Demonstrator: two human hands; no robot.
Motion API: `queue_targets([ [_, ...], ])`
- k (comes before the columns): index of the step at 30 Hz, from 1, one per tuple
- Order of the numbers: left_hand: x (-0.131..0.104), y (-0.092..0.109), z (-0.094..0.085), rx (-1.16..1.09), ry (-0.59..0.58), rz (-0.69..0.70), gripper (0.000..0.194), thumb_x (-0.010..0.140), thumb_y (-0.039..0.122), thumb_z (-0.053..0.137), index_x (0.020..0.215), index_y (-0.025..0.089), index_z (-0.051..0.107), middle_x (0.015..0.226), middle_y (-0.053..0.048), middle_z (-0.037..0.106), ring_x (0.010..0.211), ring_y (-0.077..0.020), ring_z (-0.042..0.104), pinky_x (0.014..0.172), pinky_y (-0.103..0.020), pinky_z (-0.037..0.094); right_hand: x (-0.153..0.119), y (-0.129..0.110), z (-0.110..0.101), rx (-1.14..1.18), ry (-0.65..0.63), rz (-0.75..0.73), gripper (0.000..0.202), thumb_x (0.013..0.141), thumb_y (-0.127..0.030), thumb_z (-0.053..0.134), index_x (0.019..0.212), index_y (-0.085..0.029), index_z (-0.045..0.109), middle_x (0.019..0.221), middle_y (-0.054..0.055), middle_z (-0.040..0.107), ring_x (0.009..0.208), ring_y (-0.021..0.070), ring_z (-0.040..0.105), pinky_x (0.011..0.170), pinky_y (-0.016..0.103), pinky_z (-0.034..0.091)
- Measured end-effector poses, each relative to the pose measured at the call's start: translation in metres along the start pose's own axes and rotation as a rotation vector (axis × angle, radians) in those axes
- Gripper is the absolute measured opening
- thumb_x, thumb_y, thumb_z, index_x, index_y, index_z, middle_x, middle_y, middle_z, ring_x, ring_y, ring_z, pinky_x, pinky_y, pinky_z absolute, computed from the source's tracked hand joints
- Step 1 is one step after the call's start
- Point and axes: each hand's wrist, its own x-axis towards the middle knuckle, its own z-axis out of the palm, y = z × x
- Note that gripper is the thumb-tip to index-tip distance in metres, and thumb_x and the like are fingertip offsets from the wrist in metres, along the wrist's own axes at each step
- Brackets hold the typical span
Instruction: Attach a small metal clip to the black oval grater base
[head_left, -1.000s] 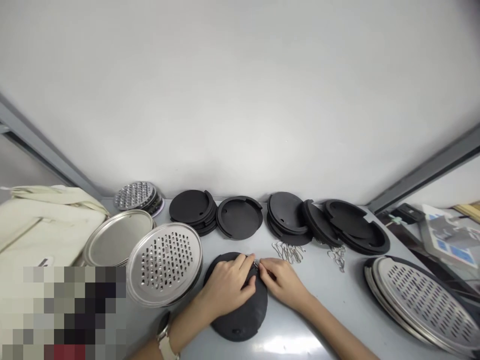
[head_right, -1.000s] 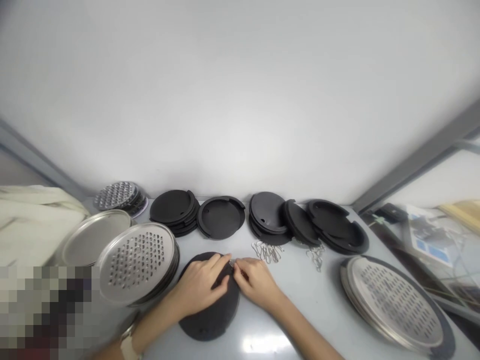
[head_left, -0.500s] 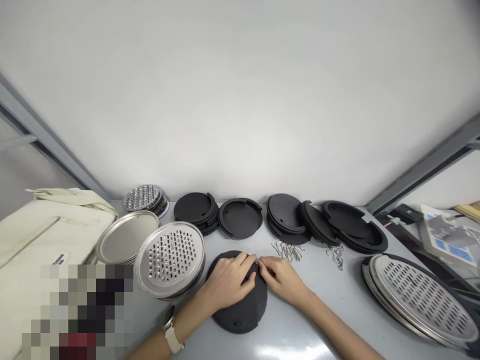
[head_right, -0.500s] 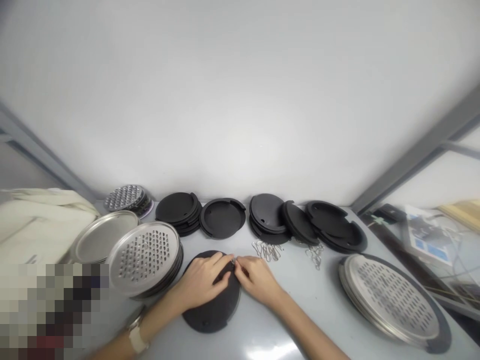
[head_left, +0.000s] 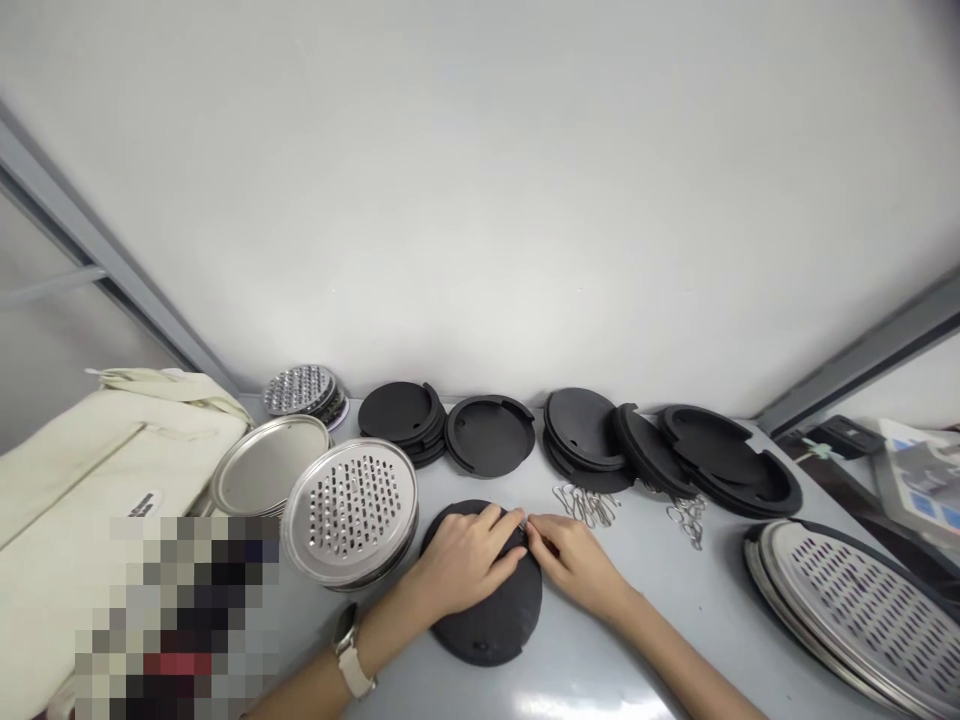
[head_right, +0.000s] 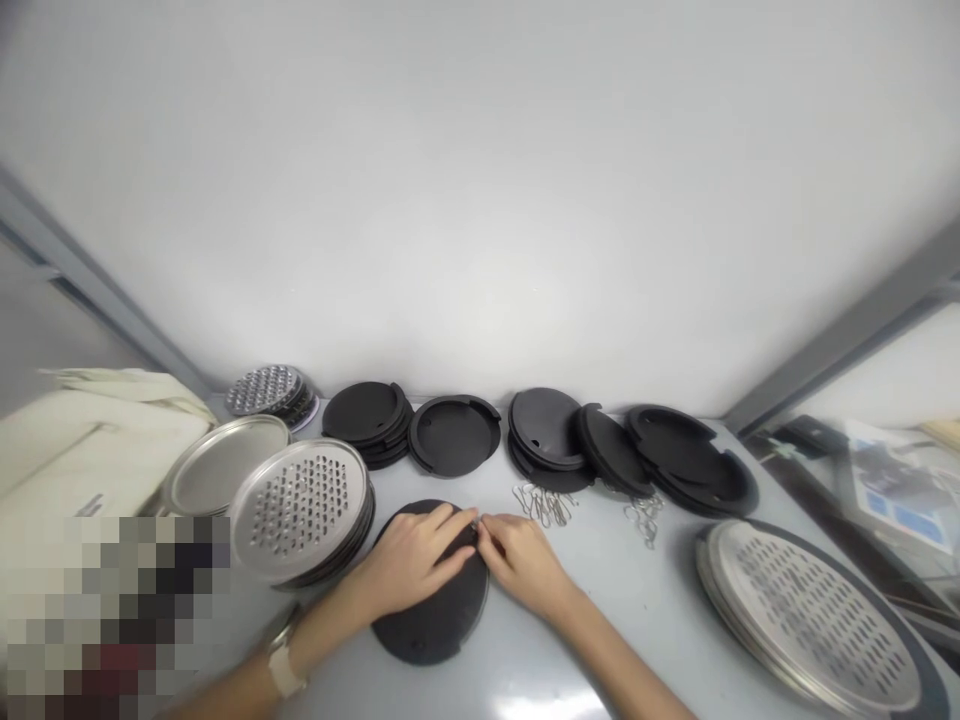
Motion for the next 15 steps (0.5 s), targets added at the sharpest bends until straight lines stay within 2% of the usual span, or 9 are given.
queue_targets([
  [15, 0.0014, 0.0013, -0.0037, -0.002, -0.033, 0.019, 0.035, 0.097, 0.033, 0.031, 0.129, 0.023, 0.039, 0.104, -0.005, 0.058, 0.082, -0.0193, 0.06, 0.068, -0.031, 0.049, 0.0012, -0.0035, -0.0035, 0.014, -0.037, -0.003, 0.033, 0.097, -0.025, 0.027, 0.07, -0.02, 0.045, 0.066, 0.001, 0.055, 0.061, 0.014, 0.053, 0.06, 0.025, 0.035],
])
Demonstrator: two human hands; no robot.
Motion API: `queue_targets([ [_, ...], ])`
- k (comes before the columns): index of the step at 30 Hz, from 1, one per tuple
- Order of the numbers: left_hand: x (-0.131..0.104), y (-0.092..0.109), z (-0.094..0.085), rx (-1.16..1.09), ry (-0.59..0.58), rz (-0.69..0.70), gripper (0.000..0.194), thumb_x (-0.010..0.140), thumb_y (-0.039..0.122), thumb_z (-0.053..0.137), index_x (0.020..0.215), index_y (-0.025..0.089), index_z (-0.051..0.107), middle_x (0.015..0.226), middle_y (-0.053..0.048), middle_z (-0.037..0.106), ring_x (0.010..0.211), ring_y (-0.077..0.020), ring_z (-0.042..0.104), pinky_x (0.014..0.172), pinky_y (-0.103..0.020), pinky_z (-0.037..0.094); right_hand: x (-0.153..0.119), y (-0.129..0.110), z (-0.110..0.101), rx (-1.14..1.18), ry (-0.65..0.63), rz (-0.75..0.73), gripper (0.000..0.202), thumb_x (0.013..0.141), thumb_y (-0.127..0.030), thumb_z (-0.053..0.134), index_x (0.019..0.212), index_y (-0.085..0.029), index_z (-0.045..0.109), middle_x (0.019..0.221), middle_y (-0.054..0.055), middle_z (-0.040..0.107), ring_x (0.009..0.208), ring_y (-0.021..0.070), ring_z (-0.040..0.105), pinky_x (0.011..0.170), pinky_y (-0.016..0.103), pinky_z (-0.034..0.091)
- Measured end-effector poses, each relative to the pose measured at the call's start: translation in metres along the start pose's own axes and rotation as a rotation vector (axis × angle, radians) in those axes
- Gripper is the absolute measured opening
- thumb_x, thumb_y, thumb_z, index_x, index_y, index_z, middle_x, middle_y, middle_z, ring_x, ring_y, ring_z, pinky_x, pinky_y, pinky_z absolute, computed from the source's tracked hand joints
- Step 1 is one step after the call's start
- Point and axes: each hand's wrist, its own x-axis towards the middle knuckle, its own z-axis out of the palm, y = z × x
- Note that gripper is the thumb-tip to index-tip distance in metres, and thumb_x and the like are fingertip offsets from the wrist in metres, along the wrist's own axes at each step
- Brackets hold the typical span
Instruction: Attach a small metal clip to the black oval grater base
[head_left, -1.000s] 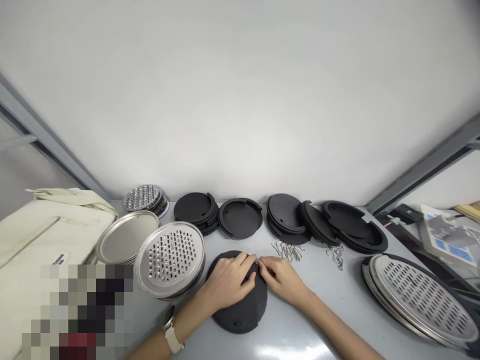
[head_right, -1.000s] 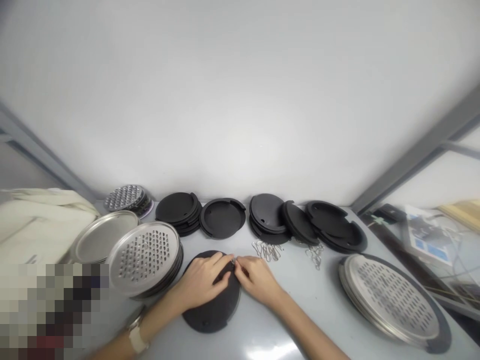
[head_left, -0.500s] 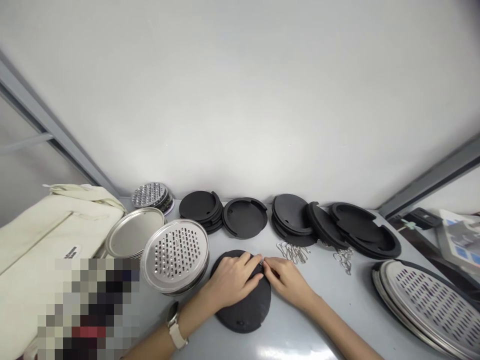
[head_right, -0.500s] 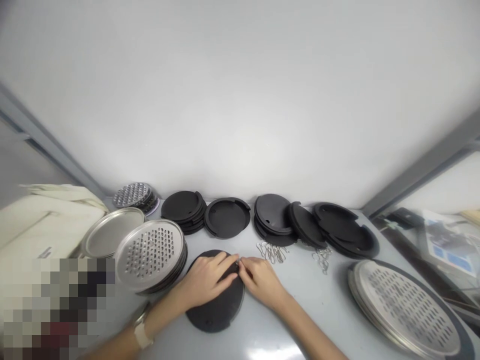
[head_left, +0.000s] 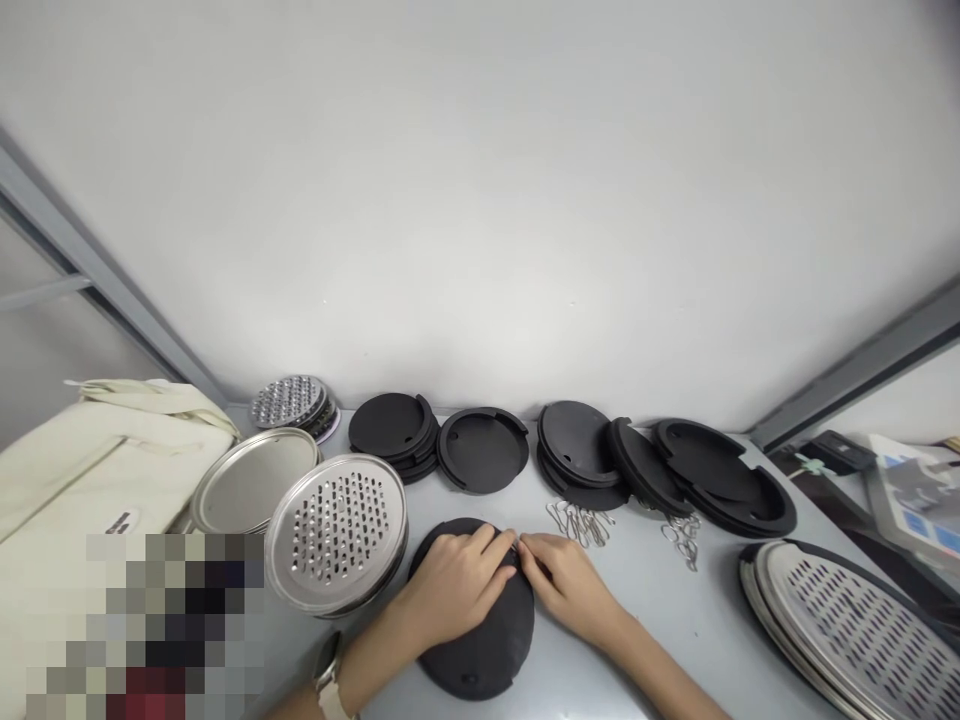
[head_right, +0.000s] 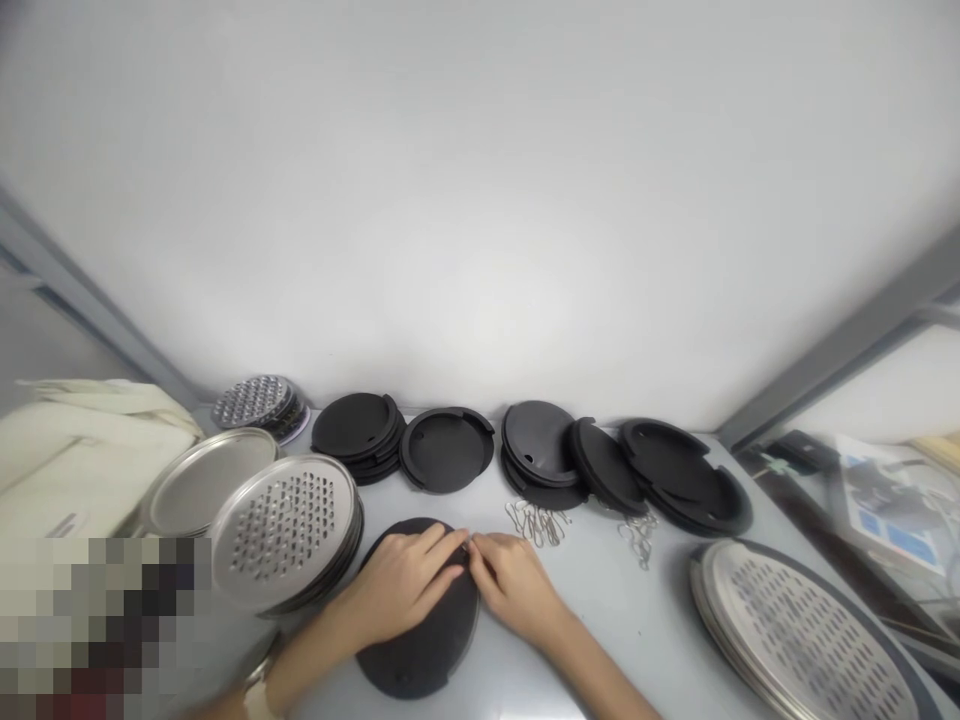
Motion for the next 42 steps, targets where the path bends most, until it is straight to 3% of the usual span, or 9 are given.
queue_targets([
  [14, 0.0002, -0.0018, 0.0019, 0.006, -0.006, 0.015, 0.036, 0.098, 0.033, 0.03, 0.131, 0.021, 0.037, 0.105, -0.005, 0.058, 0.083, -0.0188, 0.06, 0.069, -0.031, 0.049, -0.0001, 0.0028, 0.0021, -0.005, -0.013, 0.011, 0.031, 0.097, -0.026, 0.028, 0.069, -0.02, 0.038, 0.064, -0.001, 0.052, 0.06, 0.0135, 0.051, 0.059, 0.025, 0.033],
  [42, 0.001, -0.0015, 0.0024, -0.042, -0.022, -0.008, 0.033, 0.098, 0.034, 0.032, 0.127, 0.022, 0.04, 0.107, -0.005, 0.058, 0.089, -0.0182, 0.06, 0.071, -0.028, 0.048, -0.0006, 0.0027, 0.0019, 0.001, 0.006, 0.008, 0.031, 0.096, -0.025, 0.032, 0.068, -0.02, 0.042, 0.063, -0.001, 0.052, 0.059, 0.013, 0.05, 0.057, 0.025, 0.033],
])
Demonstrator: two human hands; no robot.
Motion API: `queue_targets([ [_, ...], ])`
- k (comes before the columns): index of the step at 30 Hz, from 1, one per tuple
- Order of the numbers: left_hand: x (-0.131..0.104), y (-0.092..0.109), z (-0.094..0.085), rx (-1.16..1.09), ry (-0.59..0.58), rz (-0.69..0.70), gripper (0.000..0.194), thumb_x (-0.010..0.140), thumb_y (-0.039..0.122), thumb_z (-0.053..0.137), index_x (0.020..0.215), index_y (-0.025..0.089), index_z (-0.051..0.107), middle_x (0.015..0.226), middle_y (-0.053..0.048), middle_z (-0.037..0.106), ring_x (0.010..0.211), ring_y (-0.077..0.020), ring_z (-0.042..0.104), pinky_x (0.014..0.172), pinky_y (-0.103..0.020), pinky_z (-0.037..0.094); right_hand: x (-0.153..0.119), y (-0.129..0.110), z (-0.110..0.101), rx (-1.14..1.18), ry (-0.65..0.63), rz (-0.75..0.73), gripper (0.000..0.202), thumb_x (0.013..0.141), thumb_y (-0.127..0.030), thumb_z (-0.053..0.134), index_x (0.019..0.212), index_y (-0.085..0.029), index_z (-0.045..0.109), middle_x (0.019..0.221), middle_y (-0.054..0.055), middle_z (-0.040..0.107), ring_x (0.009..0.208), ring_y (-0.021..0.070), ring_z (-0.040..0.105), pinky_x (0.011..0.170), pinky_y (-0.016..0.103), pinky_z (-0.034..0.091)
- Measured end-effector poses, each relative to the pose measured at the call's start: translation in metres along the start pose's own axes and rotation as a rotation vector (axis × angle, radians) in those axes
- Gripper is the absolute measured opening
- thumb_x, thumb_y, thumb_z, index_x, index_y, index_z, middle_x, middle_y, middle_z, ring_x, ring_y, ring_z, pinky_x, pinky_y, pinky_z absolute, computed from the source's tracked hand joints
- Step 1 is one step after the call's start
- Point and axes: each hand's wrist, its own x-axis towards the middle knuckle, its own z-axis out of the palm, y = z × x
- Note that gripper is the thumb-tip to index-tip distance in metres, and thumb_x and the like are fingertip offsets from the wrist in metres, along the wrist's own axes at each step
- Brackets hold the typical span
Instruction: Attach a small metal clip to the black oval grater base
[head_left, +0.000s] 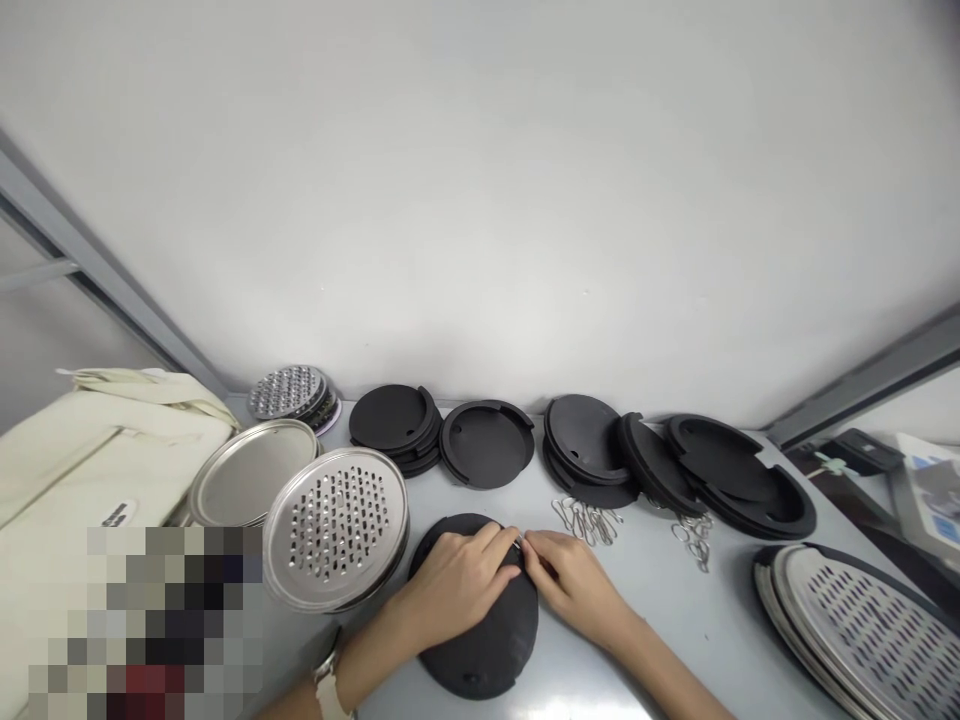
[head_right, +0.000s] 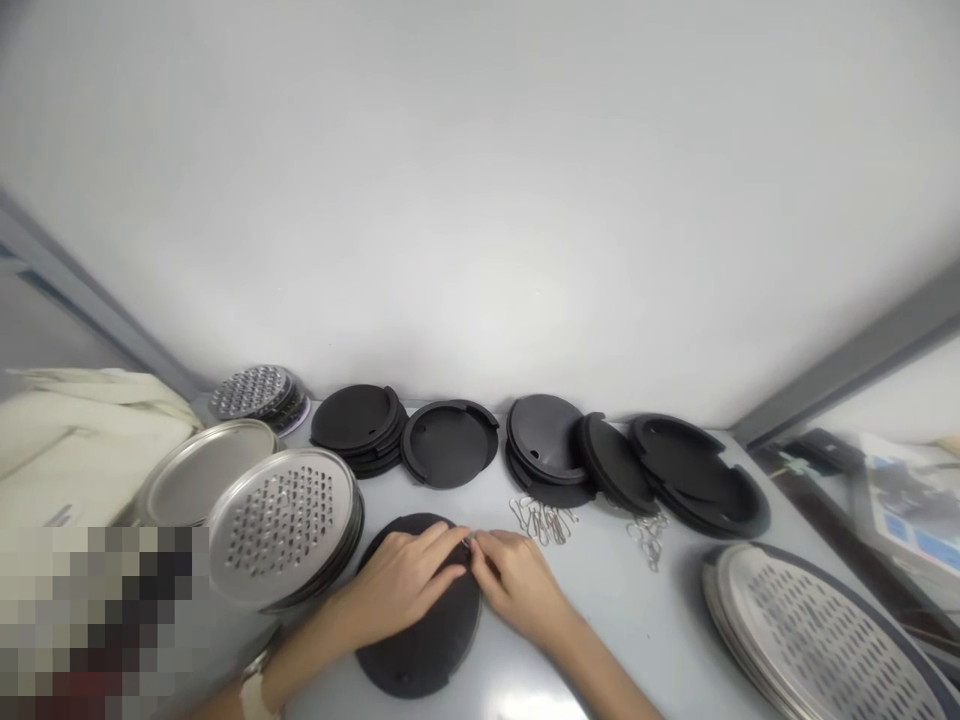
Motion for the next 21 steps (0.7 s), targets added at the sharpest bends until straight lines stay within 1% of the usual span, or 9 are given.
queue_targets([
  [9, 0.0, -0.0005, 0.0018, 0.041, -0.004, 0.022, 0.036, 0.098, 0.034, 0.029, 0.129, 0.019, 0.04, 0.106, -0.007, 0.058, 0.086, -0.0182, 0.06, 0.069, -0.028, 0.048, -0.0001, 0.0012, 0.0001, 0.002, -0.003, -0.005, 0.031, 0.097, -0.025, 0.031, 0.068, -0.02, 0.042, 0.063, -0.001, 0.052, 0.058, 0.0126, 0.05, 0.057, 0.024, 0.032],
  [16, -0.0004, -0.0013, 0.0013, 0.04, -0.001, 0.025, 0.034, 0.098, 0.034, 0.03, 0.127, 0.019, 0.042, 0.104, -0.006, 0.059, 0.082, -0.0179, 0.06, 0.068, -0.028, 0.048, 0.0003, 0.0012, -0.0002, 0.009, -0.001, -0.008, 0.031, 0.096, -0.025, 0.031, 0.068, -0.02, 0.044, 0.062, -0.001, 0.051, 0.058, 0.013, 0.05, 0.057, 0.025, 0.033],
  [21, -0.0008, -0.0015, -0.0002, 0.054, -0.003, 0.055, 0.036, 0.098, 0.033, 0.031, 0.13, 0.018, 0.039, 0.105, -0.007, 0.059, 0.085, -0.0181, 0.06, 0.07, -0.029, 0.048, -0.0004, -0.0008, -0.0019, 0.048, 0.015, 0.002, 0.021, 0.093, -0.022, 0.036, 0.072, -0.021, 0.042, 0.061, -0.002, 0.051, 0.056, 0.0127, 0.049, 0.055, 0.024, 0.032],
])
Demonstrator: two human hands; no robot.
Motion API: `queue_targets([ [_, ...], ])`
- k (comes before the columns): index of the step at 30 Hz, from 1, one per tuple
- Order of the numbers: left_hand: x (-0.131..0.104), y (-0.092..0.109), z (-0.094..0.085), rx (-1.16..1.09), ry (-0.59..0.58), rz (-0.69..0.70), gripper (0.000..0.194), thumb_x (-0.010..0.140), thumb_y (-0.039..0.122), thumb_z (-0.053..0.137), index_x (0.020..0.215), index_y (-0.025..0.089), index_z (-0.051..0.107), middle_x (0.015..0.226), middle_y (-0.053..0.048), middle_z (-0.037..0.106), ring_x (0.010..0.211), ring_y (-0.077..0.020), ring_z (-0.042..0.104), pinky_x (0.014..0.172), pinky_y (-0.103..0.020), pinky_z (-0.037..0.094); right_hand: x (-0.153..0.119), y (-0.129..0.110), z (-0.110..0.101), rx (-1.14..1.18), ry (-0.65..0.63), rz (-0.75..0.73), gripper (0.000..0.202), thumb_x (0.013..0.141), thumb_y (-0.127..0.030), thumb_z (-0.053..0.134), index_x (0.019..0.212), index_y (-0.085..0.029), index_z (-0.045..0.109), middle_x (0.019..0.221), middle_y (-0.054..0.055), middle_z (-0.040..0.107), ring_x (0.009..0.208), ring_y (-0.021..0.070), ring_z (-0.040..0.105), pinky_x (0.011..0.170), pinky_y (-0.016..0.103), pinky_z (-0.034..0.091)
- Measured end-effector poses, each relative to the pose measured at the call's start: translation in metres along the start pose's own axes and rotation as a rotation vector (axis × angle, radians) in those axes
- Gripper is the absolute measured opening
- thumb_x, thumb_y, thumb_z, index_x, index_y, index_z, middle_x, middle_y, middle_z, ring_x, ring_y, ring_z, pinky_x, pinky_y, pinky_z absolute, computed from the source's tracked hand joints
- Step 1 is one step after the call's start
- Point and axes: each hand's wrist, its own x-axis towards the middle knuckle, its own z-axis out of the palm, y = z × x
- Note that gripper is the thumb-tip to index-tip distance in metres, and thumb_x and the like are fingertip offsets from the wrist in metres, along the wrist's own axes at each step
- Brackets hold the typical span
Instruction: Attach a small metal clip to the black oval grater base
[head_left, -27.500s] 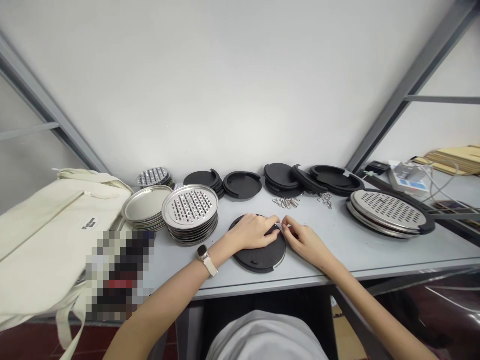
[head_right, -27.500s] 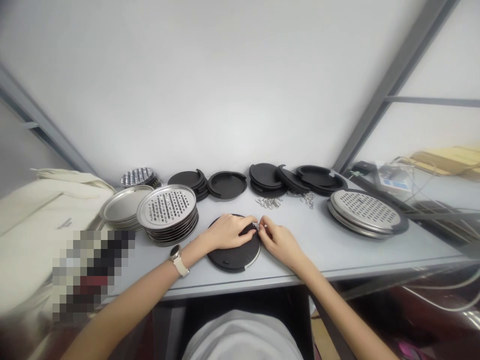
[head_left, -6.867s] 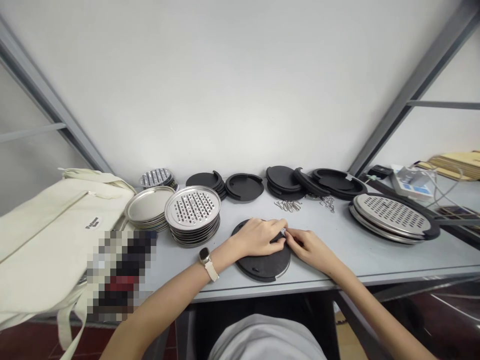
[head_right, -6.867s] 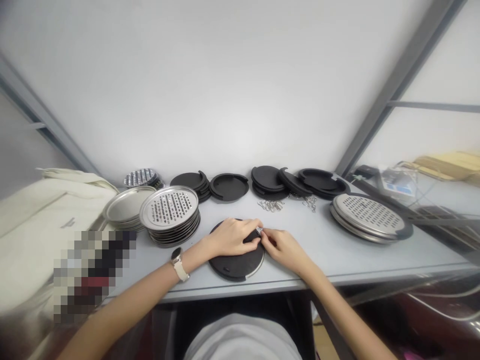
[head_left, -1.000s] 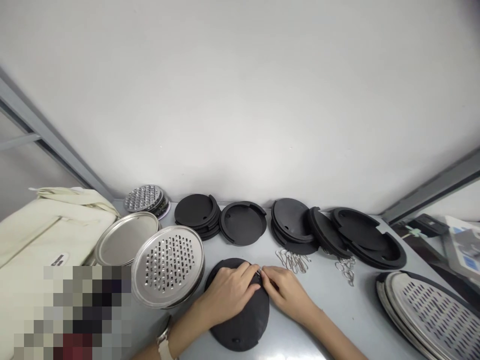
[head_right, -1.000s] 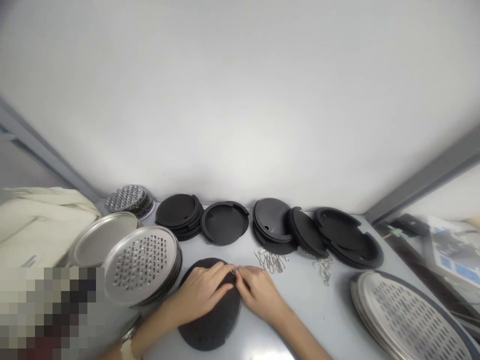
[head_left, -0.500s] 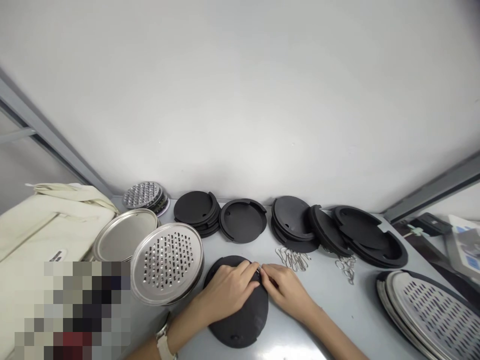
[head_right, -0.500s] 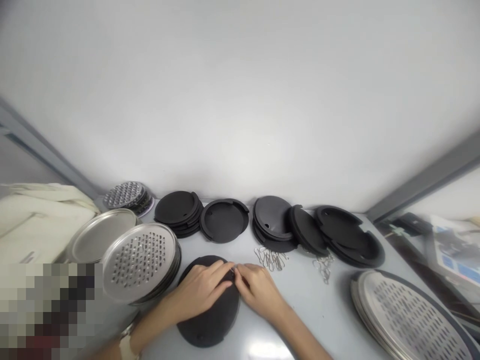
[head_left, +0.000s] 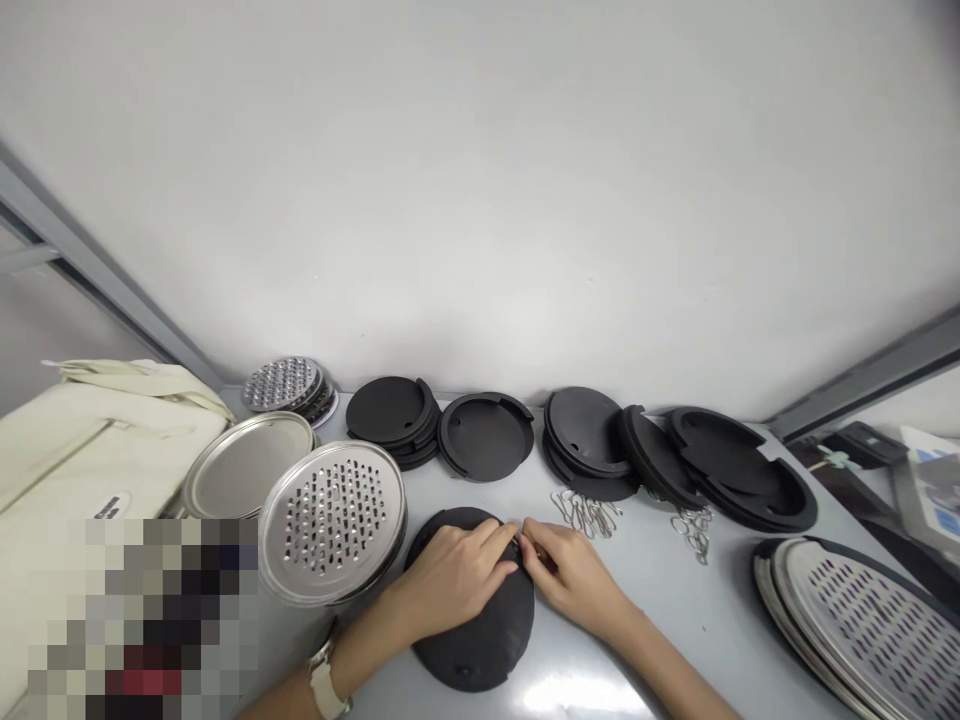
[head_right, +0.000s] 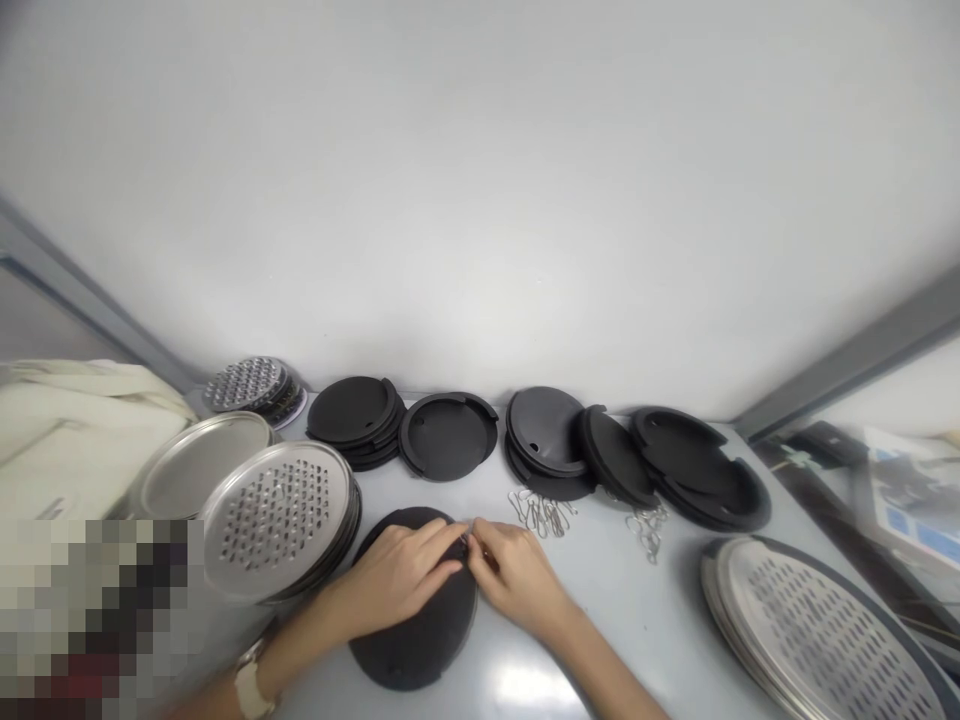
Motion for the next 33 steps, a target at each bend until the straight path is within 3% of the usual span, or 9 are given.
queue_targets([
  [4, -0.0004, 0.0003, -0.0019, 0.0, -0.009, 0.014, 0.037, 0.098, 0.032, 0.03, 0.131, 0.018, 0.038, 0.103, -0.007, 0.059, 0.084, -0.0178, 0.06, 0.07, -0.028, 0.048, -0.0006, -0.0006, 0.0, 0.014, 0.01, 0.009, 0.017, 0.091, -0.021, 0.038, 0.075, -0.022, 0.04, 0.059, -0.004, 0.048, 0.053, 0.0123, 0.047, 0.053, 0.023, 0.031],
  [18, -0.0013, -0.0009, -0.0039, 0.004, -0.002, 0.061, 0.036, 0.099, 0.032, 0.027, 0.127, 0.017, 0.042, 0.105, -0.008, 0.059, 0.085, -0.0186, 0.06, 0.069, -0.029, 0.047, -0.0001, 0.0002, 0.0016, -0.008, -0.002, -0.051, 0.029, 0.094, -0.022, 0.034, 0.067, -0.02, 0.042, 0.061, -0.002, 0.05, 0.056, 0.0119, 0.048, 0.056, 0.025, 0.032],
  [33, -0.0021, -0.0024, -0.0028, 0.021, 0.012, 0.08, 0.038, 0.098, 0.032, 0.029, 0.132, 0.015, 0.038, 0.105, -0.01, 0.06, 0.09, -0.0198, 0.061, 0.07, -0.03, 0.049, -0.0007, -0.0022, 0.0001, 0.007, 0.005, -0.042, 0.022, 0.092, -0.02, 0.036, 0.071, -0.022, 0.04, 0.06, -0.003, 0.049, 0.054, 0.012, 0.047, 0.053, 0.024, 0.032],
])
